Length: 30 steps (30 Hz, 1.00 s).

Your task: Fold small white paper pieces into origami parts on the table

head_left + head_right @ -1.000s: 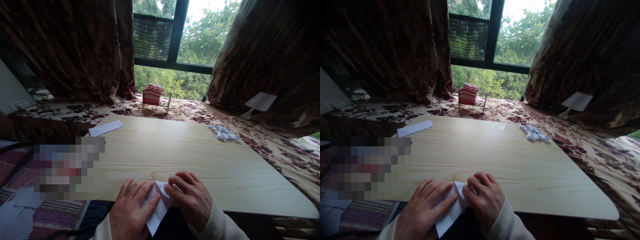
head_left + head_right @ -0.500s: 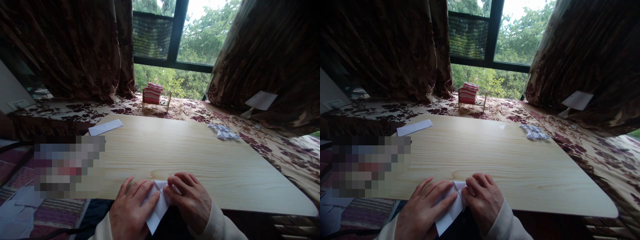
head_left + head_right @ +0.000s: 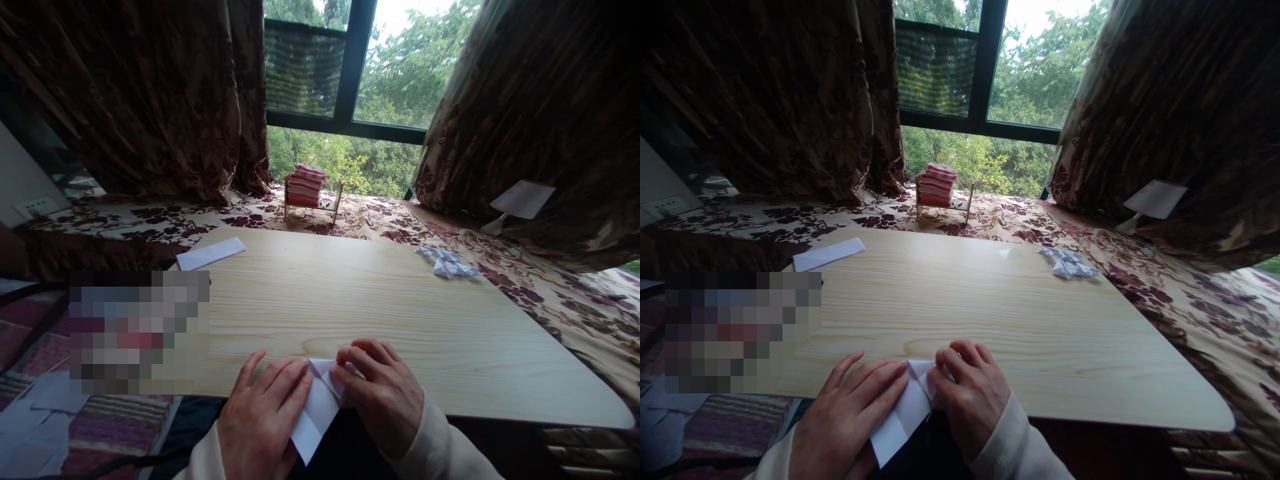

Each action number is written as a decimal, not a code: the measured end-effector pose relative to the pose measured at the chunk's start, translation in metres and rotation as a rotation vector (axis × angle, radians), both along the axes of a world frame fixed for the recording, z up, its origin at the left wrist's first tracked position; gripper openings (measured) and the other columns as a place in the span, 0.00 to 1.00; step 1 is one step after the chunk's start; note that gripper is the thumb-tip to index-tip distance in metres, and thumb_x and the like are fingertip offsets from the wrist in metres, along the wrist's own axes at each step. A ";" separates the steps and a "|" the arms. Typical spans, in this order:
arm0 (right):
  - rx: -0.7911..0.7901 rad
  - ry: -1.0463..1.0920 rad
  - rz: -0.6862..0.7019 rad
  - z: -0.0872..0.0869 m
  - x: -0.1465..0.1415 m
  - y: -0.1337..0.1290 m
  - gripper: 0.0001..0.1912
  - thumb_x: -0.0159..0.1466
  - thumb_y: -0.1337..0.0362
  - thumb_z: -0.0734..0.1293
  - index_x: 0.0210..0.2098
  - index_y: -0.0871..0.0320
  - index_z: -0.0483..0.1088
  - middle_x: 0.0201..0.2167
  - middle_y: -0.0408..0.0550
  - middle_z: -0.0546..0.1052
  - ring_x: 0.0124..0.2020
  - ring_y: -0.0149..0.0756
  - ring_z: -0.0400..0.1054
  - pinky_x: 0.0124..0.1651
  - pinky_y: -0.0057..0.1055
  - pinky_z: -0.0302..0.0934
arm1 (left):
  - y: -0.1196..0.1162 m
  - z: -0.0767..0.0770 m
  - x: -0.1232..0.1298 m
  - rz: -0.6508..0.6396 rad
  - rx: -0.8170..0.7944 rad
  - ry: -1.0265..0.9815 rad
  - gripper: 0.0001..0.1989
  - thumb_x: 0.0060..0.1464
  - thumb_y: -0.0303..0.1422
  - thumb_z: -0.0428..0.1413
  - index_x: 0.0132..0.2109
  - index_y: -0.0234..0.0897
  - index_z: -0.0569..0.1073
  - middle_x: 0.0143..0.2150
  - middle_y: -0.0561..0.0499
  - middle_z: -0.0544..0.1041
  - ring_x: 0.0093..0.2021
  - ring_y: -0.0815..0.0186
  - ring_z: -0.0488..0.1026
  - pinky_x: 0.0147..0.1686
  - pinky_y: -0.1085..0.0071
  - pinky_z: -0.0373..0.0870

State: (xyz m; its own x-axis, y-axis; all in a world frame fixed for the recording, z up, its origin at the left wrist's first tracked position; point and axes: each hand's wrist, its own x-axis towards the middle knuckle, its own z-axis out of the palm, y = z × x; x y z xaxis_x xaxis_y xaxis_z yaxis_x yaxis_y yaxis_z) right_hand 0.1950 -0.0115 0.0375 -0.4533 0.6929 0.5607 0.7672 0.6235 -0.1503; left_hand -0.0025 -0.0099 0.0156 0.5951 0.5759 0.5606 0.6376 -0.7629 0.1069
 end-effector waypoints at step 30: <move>0.057 -0.012 0.028 -0.003 0.004 0.003 0.10 0.62 0.70 0.58 0.31 0.58 0.71 0.32 0.47 0.72 0.37 0.38 0.59 0.37 0.34 0.53 | 0.000 0.005 0.005 0.021 -0.114 -0.040 0.20 0.46 0.34 0.53 0.49 0.39 0.69 0.48 0.50 0.72 0.49 0.59 0.63 0.58 0.56 0.43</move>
State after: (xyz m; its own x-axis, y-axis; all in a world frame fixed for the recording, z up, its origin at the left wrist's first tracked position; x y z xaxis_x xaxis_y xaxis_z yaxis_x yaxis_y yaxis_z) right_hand 0.1992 -0.0081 0.0346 -0.4791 0.6468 0.5934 0.7508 0.6522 -0.1047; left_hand 0.0029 -0.0096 0.0210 0.5607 0.6492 0.5140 0.6464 -0.7311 0.2182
